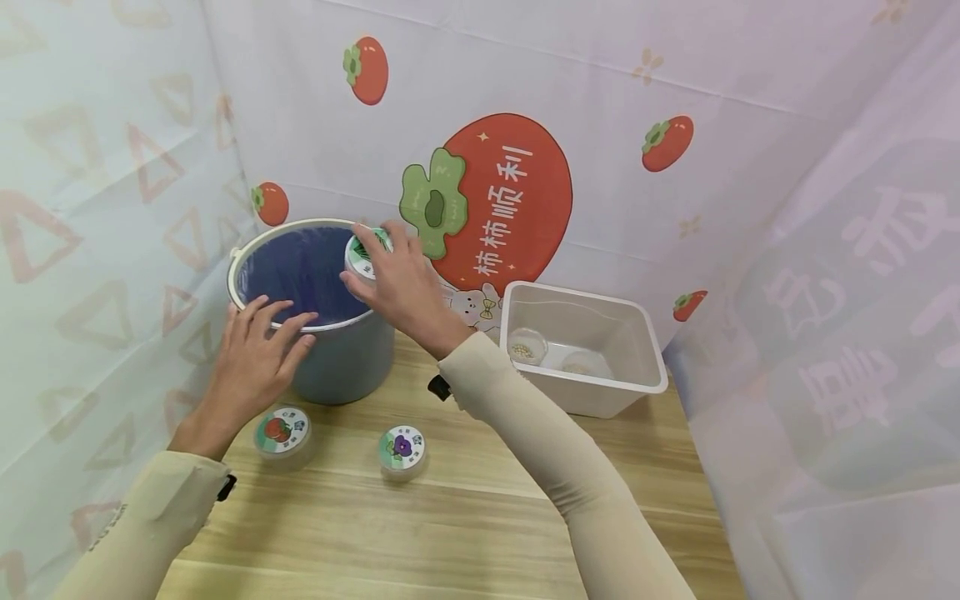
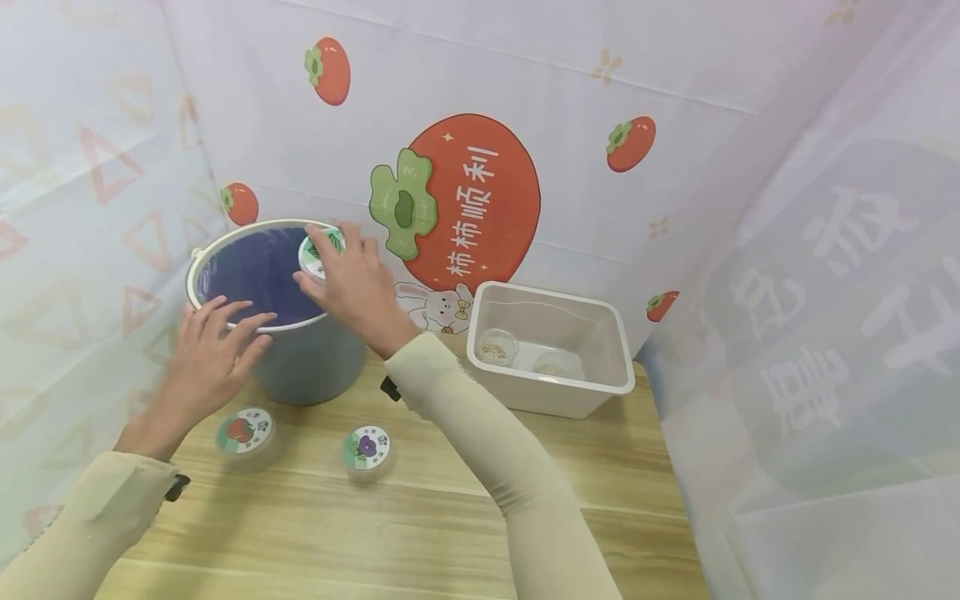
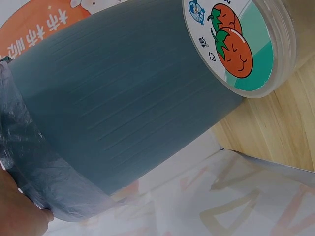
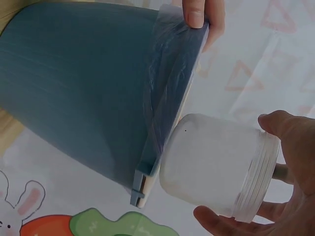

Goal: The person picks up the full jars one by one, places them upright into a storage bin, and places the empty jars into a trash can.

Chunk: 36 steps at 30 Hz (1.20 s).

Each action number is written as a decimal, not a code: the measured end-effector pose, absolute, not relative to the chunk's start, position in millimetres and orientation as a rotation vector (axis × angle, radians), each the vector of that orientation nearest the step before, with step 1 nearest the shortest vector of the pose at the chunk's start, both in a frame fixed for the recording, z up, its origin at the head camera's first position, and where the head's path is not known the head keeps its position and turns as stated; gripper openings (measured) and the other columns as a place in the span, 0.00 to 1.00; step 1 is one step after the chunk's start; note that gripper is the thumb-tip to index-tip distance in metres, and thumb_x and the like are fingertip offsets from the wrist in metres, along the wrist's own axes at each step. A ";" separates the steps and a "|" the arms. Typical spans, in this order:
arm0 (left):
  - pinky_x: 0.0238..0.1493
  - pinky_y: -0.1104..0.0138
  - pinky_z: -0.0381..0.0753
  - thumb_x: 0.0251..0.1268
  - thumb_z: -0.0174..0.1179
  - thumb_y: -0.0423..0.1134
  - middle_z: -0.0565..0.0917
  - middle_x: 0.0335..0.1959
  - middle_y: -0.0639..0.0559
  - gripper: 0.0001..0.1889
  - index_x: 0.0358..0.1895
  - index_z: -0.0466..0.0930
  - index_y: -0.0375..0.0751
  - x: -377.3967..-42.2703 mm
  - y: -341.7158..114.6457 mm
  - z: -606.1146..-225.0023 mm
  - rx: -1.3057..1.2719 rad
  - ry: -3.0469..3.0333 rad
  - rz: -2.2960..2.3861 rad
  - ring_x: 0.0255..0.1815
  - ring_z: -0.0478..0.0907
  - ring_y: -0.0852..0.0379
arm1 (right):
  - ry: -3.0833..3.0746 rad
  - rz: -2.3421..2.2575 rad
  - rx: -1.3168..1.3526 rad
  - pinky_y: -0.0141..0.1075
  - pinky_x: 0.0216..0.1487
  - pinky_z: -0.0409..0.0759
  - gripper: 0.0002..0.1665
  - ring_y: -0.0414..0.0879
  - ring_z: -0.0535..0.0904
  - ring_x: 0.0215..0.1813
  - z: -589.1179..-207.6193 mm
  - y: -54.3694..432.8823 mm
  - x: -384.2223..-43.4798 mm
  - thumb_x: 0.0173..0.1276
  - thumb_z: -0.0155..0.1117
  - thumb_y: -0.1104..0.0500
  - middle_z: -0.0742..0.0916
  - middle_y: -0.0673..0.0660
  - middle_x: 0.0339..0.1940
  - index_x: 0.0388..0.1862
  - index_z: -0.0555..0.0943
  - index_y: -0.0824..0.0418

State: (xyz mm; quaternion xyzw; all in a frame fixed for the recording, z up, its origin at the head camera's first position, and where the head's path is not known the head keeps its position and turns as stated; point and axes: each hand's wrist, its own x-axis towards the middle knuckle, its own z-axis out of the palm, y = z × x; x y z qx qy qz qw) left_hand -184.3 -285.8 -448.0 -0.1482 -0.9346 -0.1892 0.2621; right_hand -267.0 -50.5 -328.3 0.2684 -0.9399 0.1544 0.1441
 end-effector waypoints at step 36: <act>0.83 0.25 0.45 0.86 0.57 0.49 0.73 0.75 0.31 0.19 0.70 0.81 0.49 -184.3 -285.9 -448.3 -0.383 -2.548 -0.481 0.81 0.59 0.26 | -2.782 0.083 0.835 0.53 0.71 0.83 0.47 0.58 0.72 0.80 -365.6 -55.4 -263.4 0.78 0.55 0.23 0.70 0.57 0.86 0.89 0.61 0.37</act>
